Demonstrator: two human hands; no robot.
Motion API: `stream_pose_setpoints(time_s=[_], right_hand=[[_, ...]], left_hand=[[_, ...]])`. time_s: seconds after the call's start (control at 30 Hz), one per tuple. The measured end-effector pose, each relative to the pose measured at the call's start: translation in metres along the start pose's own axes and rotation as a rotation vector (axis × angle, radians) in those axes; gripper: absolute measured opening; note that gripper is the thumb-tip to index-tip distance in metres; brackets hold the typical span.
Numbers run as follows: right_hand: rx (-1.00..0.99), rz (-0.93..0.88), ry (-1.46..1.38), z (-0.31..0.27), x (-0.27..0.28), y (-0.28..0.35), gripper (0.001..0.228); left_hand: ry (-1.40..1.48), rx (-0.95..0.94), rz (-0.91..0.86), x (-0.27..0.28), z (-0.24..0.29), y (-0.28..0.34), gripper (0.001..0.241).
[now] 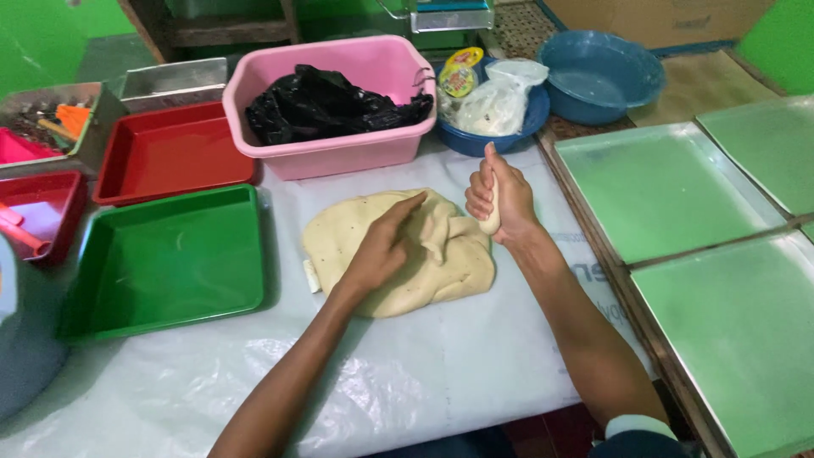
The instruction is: The recorder is kneading a large mass of dough and pulling off smaller pieces to shape them.
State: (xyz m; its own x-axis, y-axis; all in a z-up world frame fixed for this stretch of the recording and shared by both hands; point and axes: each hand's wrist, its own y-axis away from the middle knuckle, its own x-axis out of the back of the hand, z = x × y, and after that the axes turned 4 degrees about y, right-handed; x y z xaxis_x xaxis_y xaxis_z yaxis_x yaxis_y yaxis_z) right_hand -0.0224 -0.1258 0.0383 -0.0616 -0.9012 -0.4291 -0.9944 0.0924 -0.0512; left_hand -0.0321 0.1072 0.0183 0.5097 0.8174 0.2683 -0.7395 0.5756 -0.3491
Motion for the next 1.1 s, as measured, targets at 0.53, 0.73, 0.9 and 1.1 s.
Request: stream_pose_setpoints(time_s=[0.53,0.73,0.9,1.1], right_hand=[[0.793,-0.433,0.839,0.065,-0.116,0.031,0.040],[0.697,-0.456,1.006,0.049,-0.086,0.030,0.027],[0.627,-0.466,1.010,0.050,-0.082,0.028,0.018],[0.266,-0.471,0.806,0.035,-0.073,0.028,0.026]], left_hand=[[1.039,0.237,0.486,0.043,-0.009,0.027,0.058],[0.765,0.416,0.354,0.034,-0.027,0.025,0.030],[0.618,0.442,0.317,0.036,-0.032,0.023,0.037],[0.557,0.436,0.227,0.037,0.002,0.024,0.038]])
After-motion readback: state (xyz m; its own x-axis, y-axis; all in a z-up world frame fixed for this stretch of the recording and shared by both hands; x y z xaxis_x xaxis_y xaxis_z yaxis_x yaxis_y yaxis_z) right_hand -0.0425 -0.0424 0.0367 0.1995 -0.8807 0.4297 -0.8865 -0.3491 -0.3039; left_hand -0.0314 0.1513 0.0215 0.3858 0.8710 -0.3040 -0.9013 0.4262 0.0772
